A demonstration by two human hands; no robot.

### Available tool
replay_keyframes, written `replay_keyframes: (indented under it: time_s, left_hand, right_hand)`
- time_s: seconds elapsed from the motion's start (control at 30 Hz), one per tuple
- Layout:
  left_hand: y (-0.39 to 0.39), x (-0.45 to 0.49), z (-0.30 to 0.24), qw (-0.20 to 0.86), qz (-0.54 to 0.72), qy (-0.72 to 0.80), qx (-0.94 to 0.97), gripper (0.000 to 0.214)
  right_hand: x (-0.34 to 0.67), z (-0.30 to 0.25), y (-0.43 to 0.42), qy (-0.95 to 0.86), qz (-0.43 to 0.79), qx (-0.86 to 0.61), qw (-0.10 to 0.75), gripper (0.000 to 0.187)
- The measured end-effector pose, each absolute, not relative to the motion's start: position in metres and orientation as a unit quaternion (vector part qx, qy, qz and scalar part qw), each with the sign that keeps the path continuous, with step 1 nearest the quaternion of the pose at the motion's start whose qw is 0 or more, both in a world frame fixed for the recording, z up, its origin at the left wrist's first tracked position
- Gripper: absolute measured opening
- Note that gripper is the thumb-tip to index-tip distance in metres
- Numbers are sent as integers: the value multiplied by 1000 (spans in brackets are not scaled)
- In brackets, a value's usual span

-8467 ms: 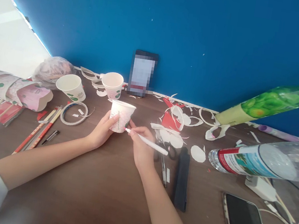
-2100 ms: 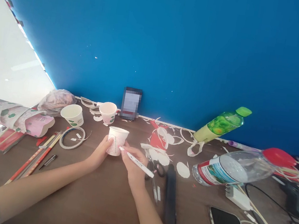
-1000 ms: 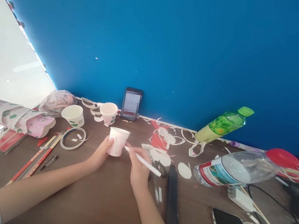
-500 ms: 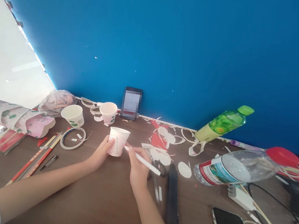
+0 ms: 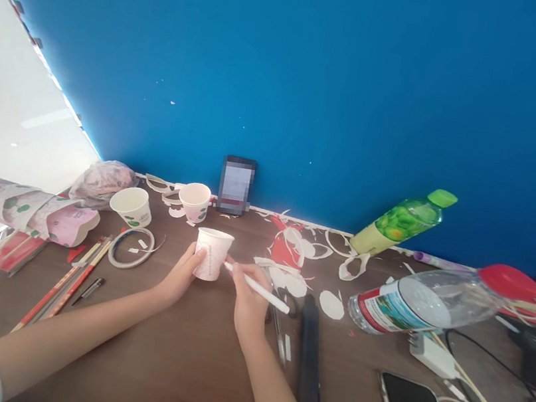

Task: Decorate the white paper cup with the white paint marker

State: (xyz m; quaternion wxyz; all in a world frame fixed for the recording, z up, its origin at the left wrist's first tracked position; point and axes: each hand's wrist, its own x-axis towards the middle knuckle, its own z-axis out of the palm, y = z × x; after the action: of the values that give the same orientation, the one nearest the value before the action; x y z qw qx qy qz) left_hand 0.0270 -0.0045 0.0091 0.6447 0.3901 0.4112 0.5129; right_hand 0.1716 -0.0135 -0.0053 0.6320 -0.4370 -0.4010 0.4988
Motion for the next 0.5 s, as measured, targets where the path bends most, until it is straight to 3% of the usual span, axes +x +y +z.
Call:
replay_keyframes:
  time_s: [0.5]
  left_hand:
    - [-5, 28, 11, 641, 508, 415, 398, 50]
  right_hand:
    - [168, 4, -15, -337, 540, -418, 648, 24]
